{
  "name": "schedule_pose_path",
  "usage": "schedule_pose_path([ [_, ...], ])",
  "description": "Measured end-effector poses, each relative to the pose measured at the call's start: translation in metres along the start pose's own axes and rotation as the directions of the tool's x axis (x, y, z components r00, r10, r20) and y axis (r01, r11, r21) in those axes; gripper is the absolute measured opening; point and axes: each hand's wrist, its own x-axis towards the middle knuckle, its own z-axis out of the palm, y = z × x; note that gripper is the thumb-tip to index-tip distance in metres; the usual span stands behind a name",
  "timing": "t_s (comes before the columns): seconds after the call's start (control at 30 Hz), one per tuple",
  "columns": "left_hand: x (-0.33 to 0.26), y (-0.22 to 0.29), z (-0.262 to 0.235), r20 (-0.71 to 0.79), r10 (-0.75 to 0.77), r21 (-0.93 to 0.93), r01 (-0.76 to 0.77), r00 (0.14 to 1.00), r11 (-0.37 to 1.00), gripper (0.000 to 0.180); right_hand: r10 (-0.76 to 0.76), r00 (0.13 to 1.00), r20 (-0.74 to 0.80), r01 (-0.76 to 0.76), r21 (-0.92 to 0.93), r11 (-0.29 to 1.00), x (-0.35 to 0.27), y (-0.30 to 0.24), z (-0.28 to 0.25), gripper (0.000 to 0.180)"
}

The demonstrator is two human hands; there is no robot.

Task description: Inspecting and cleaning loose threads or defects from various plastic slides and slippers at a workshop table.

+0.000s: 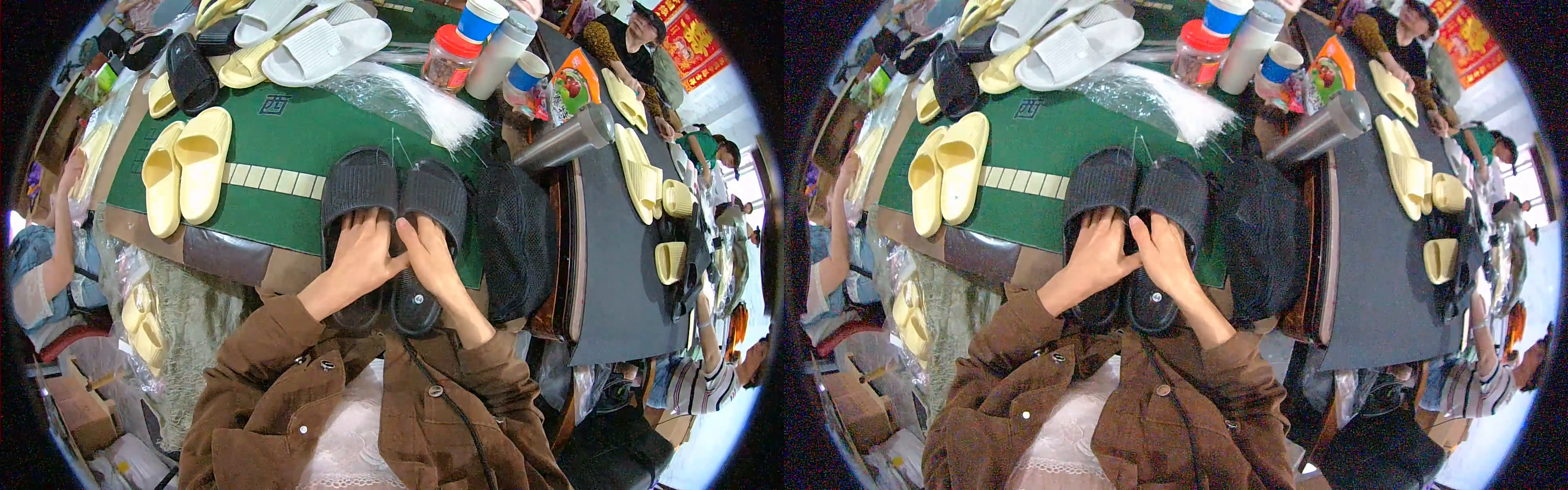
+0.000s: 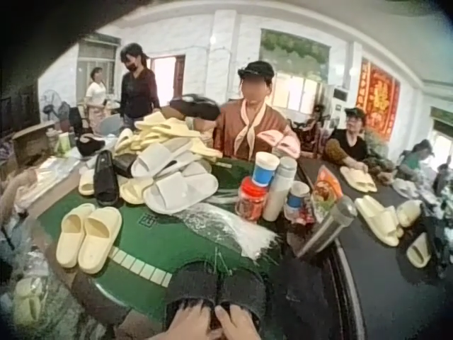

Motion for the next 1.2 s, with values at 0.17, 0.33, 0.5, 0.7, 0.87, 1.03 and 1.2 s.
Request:
schedule_pose_path([
  [0.17,0.014,-0.001,0.002,0.053,-0.072,-0.073,0.076,0.996,0.994,0.048,-0.065,0.997,-0.032,0.067,0.073,0.995,0.001,0.008,0.002,0.039],
  [0.33,0.014,0.001,0.003,0.038,-0.147,-0.078,0.150,0.988,0.986,0.042,-0.111,0.993,0.050,0.112,-0.016,0.994,-0.007,-0.002,-0.006,0.041],
  [0.5,0.016,0.007,-0.004,0.124,-0.229,-0.104,0.242,0.965,0.965,0.042,-0.293,0.952,0.088,0.305,-0.202,0.931,-0.029,-0.011,-0.017,0.059],
  [0.7,0.015,0.004,0.009,-0.011,-0.191,-0.053,0.190,0.981,0.980,0.047,-0.223,0.973,-0.060,0.216,-0.112,0.970,-0.023,-0.036,-0.055,0.027],
  [0.87,0.017,0.005,0.004,0.000,-0.190,-0.066,0.190,0.982,0.980,0.050,-0.215,0.968,-0.129,0.173,-0.276,0.945,0.028,-0.030,-0.078,0.018],
  [1.03,0.018,0.008,0.004,0.013,-0.200,-0.047,0.201,0.980,0.978,0.049,-0.271,0.952,-0.142,0.150,-0.557,0.817,0.066,0.005,-0.069,0.019],
  [1.2,0.018,0.007,0.004,0.079,-0.235,-0.052,0.240,0.969,0.969,0.049,-0.098,0.995,0.005,0.085,-0.548,0.832,0.083,0.001,-0.056,0.033],
])
